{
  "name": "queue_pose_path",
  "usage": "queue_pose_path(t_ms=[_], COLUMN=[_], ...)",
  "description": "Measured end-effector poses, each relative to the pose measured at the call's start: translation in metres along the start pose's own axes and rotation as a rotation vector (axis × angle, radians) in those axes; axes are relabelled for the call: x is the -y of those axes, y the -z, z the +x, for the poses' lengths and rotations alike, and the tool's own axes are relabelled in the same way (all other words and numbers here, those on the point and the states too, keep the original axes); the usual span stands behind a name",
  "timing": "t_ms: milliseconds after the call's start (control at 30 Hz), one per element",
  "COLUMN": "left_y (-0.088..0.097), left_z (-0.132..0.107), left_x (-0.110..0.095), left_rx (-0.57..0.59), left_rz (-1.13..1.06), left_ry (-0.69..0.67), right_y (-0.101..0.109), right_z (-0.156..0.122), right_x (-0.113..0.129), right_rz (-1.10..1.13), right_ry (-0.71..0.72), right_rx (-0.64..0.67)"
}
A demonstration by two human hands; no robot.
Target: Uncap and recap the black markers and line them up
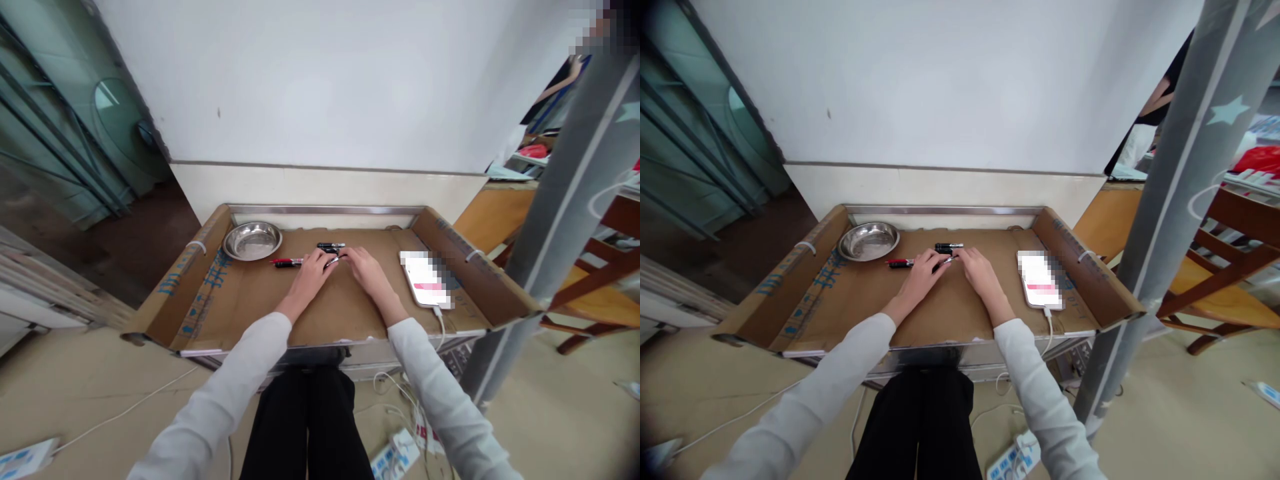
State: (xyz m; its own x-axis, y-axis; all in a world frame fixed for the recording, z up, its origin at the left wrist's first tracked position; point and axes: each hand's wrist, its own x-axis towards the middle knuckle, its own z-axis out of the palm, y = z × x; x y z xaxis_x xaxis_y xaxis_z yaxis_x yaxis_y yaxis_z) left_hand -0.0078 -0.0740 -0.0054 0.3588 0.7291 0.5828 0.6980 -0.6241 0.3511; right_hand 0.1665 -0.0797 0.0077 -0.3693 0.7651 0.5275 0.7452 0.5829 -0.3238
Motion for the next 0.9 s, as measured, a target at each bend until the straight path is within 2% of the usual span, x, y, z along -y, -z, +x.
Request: queue_pose_path(t_ms=[100, 200, 300, 400, 567, 633, 767, 900], left_y=[0.004, 0.017, 0.033, 0.042, 0.040, 0.038, 0.037, 0.033], left_z=[-0.003, -0.011, -0.024, -0.037, -0.045, -0.045, -0.044, -0.041], left_x=[0.001, 0.003, 0.006, 0.008, 0.008, 0.008, 0.008, 0.002], left_rx=[-0.023, -0.068, -0.110, -0.098, -0.019, -0.023, -0.123, -0.204], left_rz=[0.009, 0.028, 0.143, 0.274, 0.279, 0.253, 0.207, 0.127], left_ry=[0.019, 0.081, 0.193, 0.307, 0.407, 0.433, 0.443, 0.365], right_y=[-0.001, 0.000, 0.002, 0.001, -0.006, -0.008, -0.010, -0.009], right_z=[0.000, 0.002, 0.004, 0.005, 0.005, 0.005, 0.004, 0.003], right_x=[0.013, 0.015, 0.003, -0.009, -0.012, -0.011, -0.012, -0.012], right_rz=[0.122, 0.190, 0.055, -0.127, -0.265, -0.285, -0.283, -0.250], right_ry=[0.053, 0.126, 0.043, -0.031, -0.038, -0.041, -0.039, -0.030], right_rx=[0.034, 0.075, -0.059, -0.042, 0.072, 0.096, 0.084, 0.048])
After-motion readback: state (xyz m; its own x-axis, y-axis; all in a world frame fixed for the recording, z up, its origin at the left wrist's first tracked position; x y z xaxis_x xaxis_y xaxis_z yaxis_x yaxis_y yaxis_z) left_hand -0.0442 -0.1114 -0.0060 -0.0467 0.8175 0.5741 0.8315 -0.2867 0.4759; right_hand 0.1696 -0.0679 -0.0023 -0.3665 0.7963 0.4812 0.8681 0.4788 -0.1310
